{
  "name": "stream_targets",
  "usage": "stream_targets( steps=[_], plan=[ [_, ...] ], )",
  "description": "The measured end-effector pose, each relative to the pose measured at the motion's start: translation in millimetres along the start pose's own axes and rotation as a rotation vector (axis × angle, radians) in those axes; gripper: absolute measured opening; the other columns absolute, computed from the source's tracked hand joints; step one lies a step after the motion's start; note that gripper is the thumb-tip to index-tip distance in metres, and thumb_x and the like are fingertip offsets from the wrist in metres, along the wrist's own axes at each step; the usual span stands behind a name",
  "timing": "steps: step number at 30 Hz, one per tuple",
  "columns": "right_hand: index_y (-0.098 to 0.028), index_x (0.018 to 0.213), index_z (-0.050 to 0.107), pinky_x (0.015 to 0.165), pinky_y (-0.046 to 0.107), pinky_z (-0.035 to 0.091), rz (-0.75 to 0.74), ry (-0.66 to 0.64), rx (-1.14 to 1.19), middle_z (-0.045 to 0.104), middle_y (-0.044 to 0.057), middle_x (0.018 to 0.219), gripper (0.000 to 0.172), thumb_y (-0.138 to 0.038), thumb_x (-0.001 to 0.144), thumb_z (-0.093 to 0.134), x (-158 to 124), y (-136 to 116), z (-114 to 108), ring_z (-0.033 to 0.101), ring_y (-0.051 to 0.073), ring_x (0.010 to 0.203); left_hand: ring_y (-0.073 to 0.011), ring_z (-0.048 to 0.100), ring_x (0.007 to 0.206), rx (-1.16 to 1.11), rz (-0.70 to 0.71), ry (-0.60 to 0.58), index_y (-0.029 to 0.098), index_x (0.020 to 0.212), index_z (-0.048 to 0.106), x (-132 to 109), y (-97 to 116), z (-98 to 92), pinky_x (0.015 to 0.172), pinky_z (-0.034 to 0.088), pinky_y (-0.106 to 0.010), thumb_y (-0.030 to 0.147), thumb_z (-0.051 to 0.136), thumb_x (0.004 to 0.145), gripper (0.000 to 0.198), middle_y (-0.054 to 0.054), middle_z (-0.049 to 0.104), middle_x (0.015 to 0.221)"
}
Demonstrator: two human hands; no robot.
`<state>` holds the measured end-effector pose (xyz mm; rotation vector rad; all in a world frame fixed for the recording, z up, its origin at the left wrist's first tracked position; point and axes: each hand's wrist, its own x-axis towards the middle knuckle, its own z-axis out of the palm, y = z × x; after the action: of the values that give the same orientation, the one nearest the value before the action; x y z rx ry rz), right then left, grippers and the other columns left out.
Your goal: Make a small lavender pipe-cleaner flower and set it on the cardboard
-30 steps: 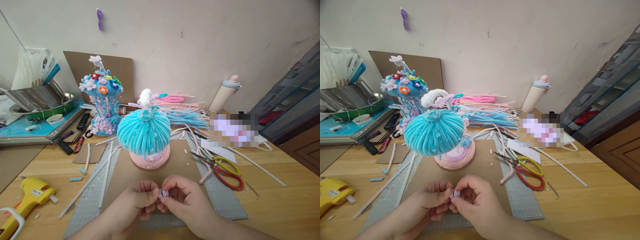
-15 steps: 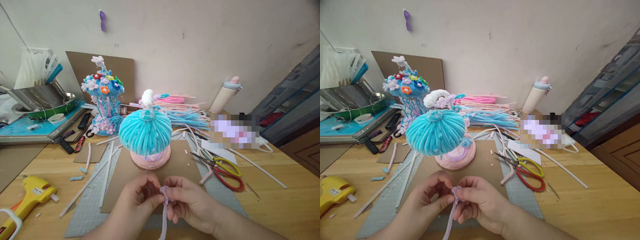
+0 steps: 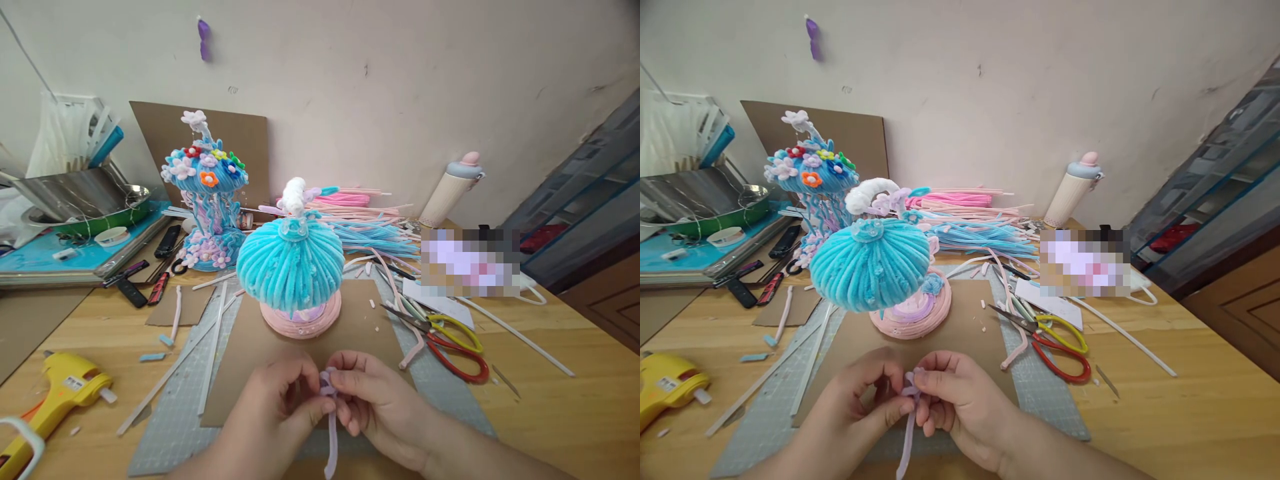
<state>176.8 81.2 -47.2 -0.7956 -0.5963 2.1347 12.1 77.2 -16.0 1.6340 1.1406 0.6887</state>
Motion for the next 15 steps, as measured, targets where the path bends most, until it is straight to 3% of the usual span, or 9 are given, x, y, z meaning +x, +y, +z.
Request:
stream_targets(
  steps=[4,7,12,15],
  plan=[
    [-0.008,0.078,0.057,0.041,0.010,0.045,-0.001,0.017,0.016,0.062,0.002,0.057,0.017,-0.021,0.076,0.069,1,-1,0,0.055,0.004,0.042,-0.0130,0.058,0.066,-0.083,0.038,-0.034,0.019,0.074,0.055,0,5,0.7,0.061,0.041,-0.022,0.015,0.054,0.081,0.008,0.000,0.065,0.070],
    [-0.010,0.083,0.056,0.043,0.013,0.049,0.059,-0.045,0.036,0.061,0.002,0.060,0.016,-0.021,0.077,0.066,0,-3,0,0.059,0.007,0.047,-0.0131,0.060,0.066,-0.152,0.043,-0.025,0.018,0.072,0.060,2,8,0.3,0.064,0.043,-0.022,0.014,0.053,0.082,0.013,-0.001,0.065,0.071],
    [-0.012,0.092,0.055,0.040,0.019,0.052,0.068,-0.158,0.025,0.062,0.003,0.066,0.021,-0.031,0.083,0.056,0,-5,-3,0.061,0.011,0.050,-0.0175,0.064,0.063,-0.640,-0.068,-0.154,0.016,0.070,0.062,7,2,-0.4,0.063,0.048,-0.030,0.023,0.063,0.077,0.010,-0.001,0.064,0.069],
    [-0.012,0.088,0.053,0.041,0.019,0.052,0.036,-0.221,-0.038,0.063,0.003,0.064,0.017,-0.024,0.078,0.061,-2,-6,-5,0.062,0.012,0.051,-0.0160,0.062,0.062,-0.701,-0.129,-0.157,0.014,0.068,0.064,8,-4,-2.4,0.062,0.045,-0.027,0.026,0.071,0.070,0.014,-0.002,0.063,0.067]
  ],
)
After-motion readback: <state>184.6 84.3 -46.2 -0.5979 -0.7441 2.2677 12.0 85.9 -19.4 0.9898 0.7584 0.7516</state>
